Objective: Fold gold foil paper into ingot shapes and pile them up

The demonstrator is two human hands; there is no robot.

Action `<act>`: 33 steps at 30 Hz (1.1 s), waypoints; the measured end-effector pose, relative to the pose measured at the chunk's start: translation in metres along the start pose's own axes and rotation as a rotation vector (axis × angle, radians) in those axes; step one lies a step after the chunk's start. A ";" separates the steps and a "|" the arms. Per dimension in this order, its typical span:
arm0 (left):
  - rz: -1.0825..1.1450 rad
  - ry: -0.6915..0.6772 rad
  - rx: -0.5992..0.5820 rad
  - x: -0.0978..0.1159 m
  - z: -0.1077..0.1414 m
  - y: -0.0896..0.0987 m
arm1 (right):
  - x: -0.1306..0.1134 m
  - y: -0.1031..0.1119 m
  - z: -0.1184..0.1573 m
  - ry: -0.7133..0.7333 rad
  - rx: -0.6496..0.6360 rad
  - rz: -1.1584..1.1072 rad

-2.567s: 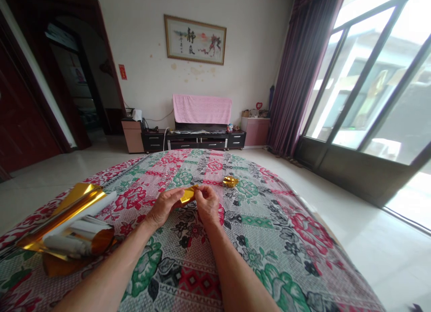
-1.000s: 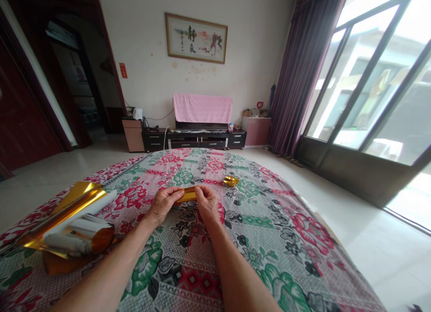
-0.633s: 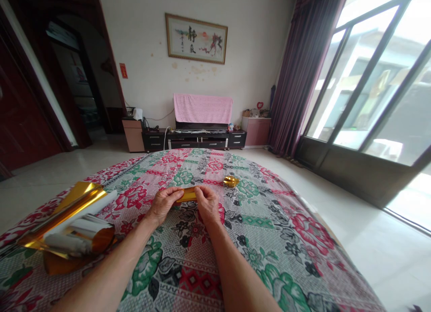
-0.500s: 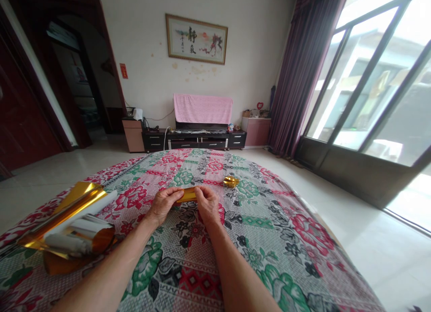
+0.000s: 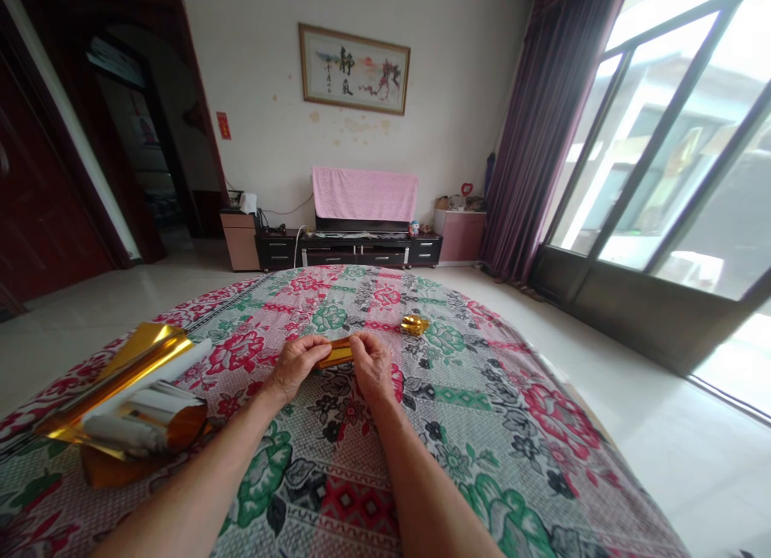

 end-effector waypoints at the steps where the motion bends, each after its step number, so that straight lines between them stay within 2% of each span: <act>1: -0.003 -0.001 -0.005 0.001 0.000 -0.001 | -0.001 0.000 0.000 0.007 0.001 0.014; 7: -0.014 0.008 -0.059 0.004 0.001 -0.008 | -0.011 -0.003 0.003 0.046 -0.023 0.085; 12: -0.063 -0.037 -0.052 0.009 0.001 -0.008 | -0.011 -0.007 0.004 0.048 -0.064 0.065; 16: -0.071 -0.040 -0.030 0.007 0.000 -0.006 | -0.005 -0.011 0.003 0.002 -0.094 0.009; 23: 0.021 0.000 0.025 0.004 -0.002 0.003 | 0.000 -0.032 0.007 -0.062 -0.256 -0.170; 29: 0.163 0.059 0.016 0.000 -0.003 0.001 | 0.005 -0.030 0.006 -0.112 -0.242 -0.247; 33: 0.201 0.072 0.067 -0.002 -0.005 0.007 | 0.012 -0.028 0.007 -0.186 -0.237 -0.293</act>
Point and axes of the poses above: each hand's wrist, its own z-axis away from the middle knuckle, its own y-axis out of the back of the hand, x = y × z, the point moved 10 cm from there along -z, towards the middle knuckle
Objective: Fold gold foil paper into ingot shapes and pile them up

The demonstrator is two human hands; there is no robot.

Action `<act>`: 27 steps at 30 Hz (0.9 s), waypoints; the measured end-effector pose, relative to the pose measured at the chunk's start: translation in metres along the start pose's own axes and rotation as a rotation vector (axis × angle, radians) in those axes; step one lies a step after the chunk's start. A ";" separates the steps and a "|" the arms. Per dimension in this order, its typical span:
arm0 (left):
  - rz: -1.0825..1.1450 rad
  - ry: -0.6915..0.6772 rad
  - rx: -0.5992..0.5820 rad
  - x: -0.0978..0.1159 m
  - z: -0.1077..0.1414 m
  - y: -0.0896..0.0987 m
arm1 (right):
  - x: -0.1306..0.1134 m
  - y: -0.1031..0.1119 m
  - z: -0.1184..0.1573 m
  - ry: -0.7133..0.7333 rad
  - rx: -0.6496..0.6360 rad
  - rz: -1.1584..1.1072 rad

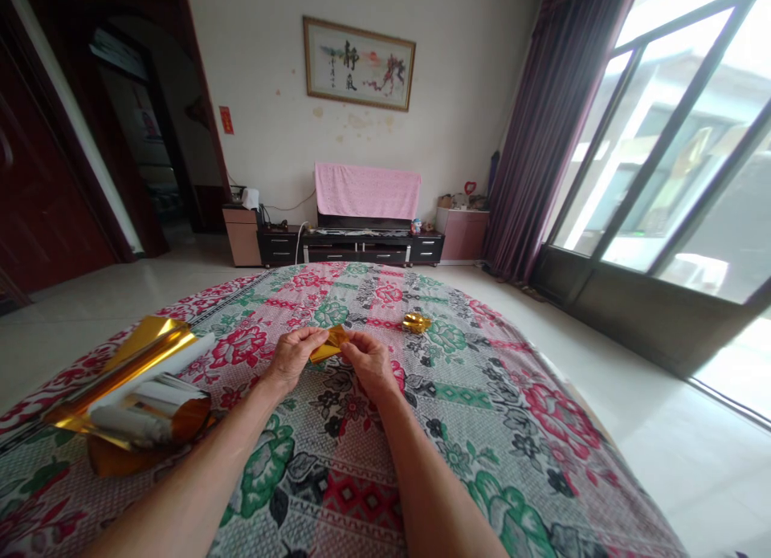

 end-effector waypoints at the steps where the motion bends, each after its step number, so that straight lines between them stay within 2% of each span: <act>1: 0.007 0.000 0.013 0.000 0.000 0.002 | 0.001 0.001 0.000 -0.012 0.005 -0.013; 8: -0.006 -0.027 0.025 0.010 0.001 -0.002 | 0.000 0.006 0.000 -0.030 0.050 -0.003; 15: -0.062 -0.118 0.056 0.019 0.005 -0.004 | 0.006 -0.010 0.001 -0.078 -0.006 -0.069; 19: -0.036 -0.071 0.080 0.010 0.003 0.001 | 0.011 -0.010 0.002 -0.095 0.022 -0.145; 27: 0.013 -0.038 0.067 0.010 0.006 -0.003 | 0.010 -0.013 0.008 -0.129 0.017 -0.085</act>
Point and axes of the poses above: each hand's wrist, its own z-axis away from the middle knuckle, its own y-axis out of the back of the hand, x = y × z, the point moved 10 cm from there along -z, towards the middle knuckle
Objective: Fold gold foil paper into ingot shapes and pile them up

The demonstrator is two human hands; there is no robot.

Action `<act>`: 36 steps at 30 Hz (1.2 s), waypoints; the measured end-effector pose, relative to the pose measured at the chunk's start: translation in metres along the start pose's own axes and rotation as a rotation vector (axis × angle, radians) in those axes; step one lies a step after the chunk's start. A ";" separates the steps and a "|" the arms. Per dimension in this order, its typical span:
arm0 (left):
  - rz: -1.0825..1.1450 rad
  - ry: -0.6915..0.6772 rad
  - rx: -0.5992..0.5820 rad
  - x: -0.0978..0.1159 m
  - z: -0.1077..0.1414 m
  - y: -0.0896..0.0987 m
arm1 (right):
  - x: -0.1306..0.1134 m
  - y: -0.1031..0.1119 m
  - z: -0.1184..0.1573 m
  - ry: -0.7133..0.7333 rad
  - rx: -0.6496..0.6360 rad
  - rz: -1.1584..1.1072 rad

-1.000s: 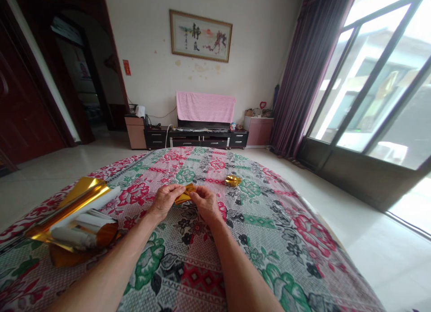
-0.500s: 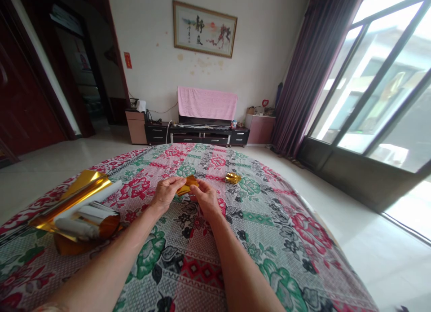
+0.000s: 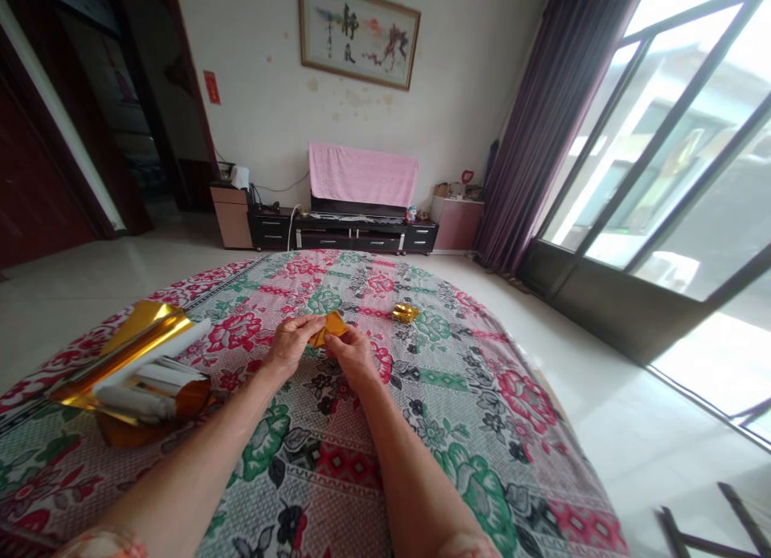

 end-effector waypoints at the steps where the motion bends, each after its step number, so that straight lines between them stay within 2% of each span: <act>1: 0.012 0.012 -0.004 -0.001 0.001 -0.001 | 0.000 -0.001 0.001 0.001 -0.002 -0.004; 8: 0.043 0.064 0.025 -0.006 0.002 0.002 | 0.005 -0.005 0.001 0.005 -0.005 0.037; 15: -0.013 0.038 0.059 -0.008 0.002 0.010 | 0.008 -0.008 -0.004 0.053 -0.024 0.150; 22: 0.013 0.078 0.061 -0.015 0.001 0.012 | 0.006 -0.019 0.000 0.106 -0.132 0.225; 27: 0.004 0.083 0.064 -0.015 0.002 0.013 | 0.005 -0.016 0.001 0.085 -0.105 0.227; 32: -0.020 0.091 0.045 -0.017 0.001 0.012 | 0.001 0.001 0.001 0.082 0.052 0.202; 36: -0.015 0.091 0.036 -0.019 -0.001 0.012 | 0.005 0.000 0.000 0.044 0.002 0.161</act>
Point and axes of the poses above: each hand's wrist, its own z-axis away from the middle knuckle, its own y-axis out of the back of the hand, x = y × z, the point moved 10 cm from there along -z, towards the middle knuckle
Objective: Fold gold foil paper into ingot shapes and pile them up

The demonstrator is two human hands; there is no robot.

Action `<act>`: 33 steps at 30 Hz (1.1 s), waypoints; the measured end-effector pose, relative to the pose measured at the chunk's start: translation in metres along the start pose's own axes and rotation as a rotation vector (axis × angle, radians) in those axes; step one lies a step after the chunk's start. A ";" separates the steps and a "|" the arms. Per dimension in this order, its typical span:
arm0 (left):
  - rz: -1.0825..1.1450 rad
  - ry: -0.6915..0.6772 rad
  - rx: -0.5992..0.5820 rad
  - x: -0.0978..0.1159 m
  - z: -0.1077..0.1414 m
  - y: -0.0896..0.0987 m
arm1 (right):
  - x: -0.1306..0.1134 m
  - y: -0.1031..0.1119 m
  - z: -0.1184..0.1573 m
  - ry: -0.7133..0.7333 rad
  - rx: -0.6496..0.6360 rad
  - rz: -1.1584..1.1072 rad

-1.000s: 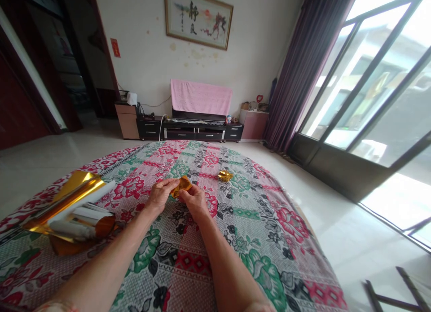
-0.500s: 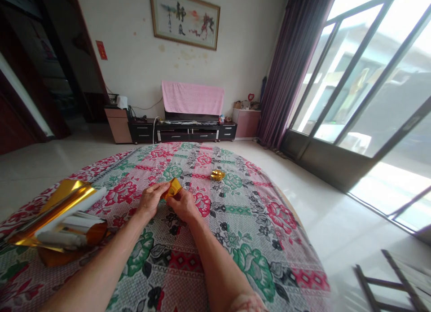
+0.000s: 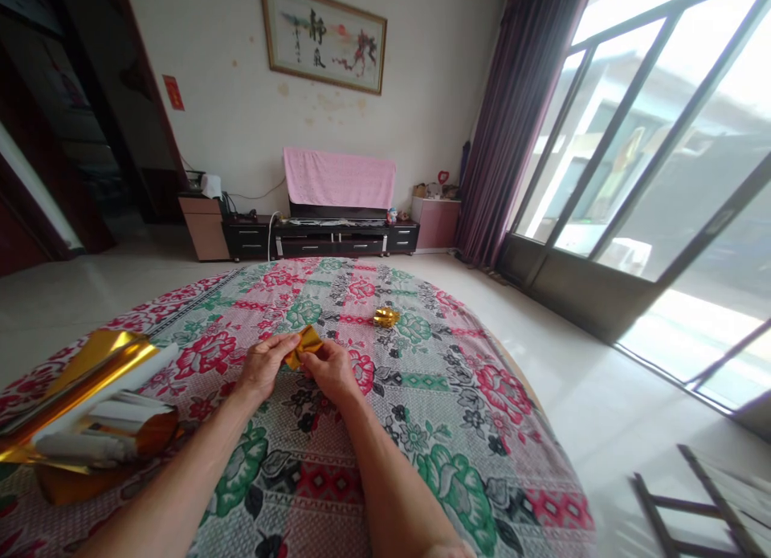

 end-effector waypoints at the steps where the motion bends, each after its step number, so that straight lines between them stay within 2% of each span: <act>1: 0.000 0.003 -0.005 0.000 0.000 0.000 | 0.000 0.000 0.000 -0.009 -0.008 -0.004; 9: 0.009 0.021 -0.021 0.000 0.002 -0.002 | -0.004 0.019 0.000 -0.004 0.169 -0.010; 14: 0.007 0.032 -0.044 0.002 0.004 -0.005 | -0.001 0.024 -0.002 -0.017 0.147 0.009; 20: -0.032 -0.016 -0.041 0.004 0.002 -0.004 | -0.002 0.024 -0.001 -0.010 0.101 0.017; 27: -0.029 0.022 -0.049 0.001 0.001 -0.005 | -0.004 0.023 -0.002 -0.010 0.090 0.061; 33: -0.019 0.046 -0.078 0.000 0.003 -0.009 | -0.025 0.020 0.002 0.153 0.044 0.116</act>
Point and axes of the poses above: each hand's wrist, its own z-axis away from the middle knuckle, its own y-axis out of the back of the hand, x = y × z, the point moved 10 cm from there along -z, towards the middle knuckle
